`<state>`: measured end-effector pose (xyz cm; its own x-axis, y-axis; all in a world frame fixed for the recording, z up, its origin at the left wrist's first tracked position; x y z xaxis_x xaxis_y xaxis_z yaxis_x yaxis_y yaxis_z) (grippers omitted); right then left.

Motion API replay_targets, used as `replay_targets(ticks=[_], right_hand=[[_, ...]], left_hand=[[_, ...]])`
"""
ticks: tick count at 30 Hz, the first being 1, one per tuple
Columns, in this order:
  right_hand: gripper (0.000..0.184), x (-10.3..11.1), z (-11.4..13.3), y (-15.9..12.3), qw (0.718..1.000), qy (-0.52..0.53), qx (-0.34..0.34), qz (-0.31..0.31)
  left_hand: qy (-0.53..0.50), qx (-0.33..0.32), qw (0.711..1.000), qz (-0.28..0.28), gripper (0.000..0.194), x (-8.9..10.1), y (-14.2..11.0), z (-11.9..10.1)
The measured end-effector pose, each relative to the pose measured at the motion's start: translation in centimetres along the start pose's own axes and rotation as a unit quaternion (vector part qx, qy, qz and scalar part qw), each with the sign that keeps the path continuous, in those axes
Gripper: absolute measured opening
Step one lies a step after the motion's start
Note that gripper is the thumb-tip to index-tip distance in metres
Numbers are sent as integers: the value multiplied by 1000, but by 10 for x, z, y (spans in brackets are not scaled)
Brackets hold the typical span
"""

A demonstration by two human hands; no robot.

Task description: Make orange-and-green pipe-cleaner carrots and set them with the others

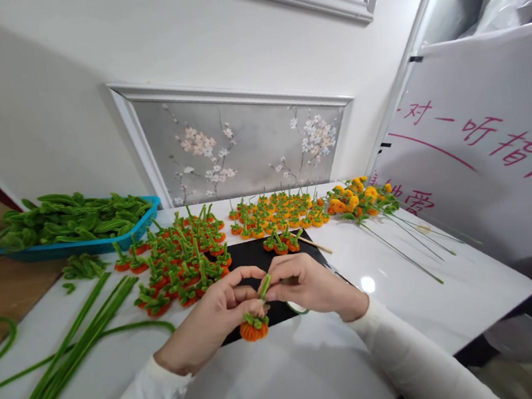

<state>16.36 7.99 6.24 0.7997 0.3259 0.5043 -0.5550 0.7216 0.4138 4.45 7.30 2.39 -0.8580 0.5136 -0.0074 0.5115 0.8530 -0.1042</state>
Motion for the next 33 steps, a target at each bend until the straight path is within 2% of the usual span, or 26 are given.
replay_targets(ticks=[3, 5, 9, 13, 15, 18, 22, 26, 33], right_hand=[[12, 1, 2, -1, 999, 34, 11, -10], [13, 1, 3, -2, 1000, 20, 10, -13], [12, 2, 1, -3, 999, -46, -2, -24], [11, -2, -2, -3, 995, -92, 3, -28], [12, -5, -3, -3, 994, -109, 10, -26], [13, -8, -2, -3, 990, -138, 28, -23], [17, -11, -2, -4, 986, -156, 48, -19], [16, -9, -2, -4, 990, -131, 49, -20], [10, -5, -1, -3, 1000, 20, 0, 1]], left_hand=[[-29, 6, 999, 29, 42, -2, -2, 2], [-30, 1, 999, 31, 36, 0, -3, -1], [55, -56, 996, -36, 28, 5, -2, -13], [182, -118, 972, -92, 19, 3, 0, -19], [203, -111, 966, -111, 14, 4, 1, -15], [202, -80, 968, -123, 19, 9, 2, -9], [183, -50, 977, -96, 23, 12, 1, -7], [136, -30, 989, -55, 29, 8, 0, -6], [60, -27, 998, 7, 43, -3, -4, -12]])
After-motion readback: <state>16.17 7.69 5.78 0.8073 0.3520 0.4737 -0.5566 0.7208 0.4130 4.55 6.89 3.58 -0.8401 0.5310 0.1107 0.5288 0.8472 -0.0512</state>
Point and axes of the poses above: each hand's wrist, its own y-axis towards the middle knuckle, its own x-axis out of the back of the hand, z = x × y, the point moved 7 cm from there along y, towards the middle knuckle, and after that the axes turned 2 degrees about -x, right-handed, at the moved point
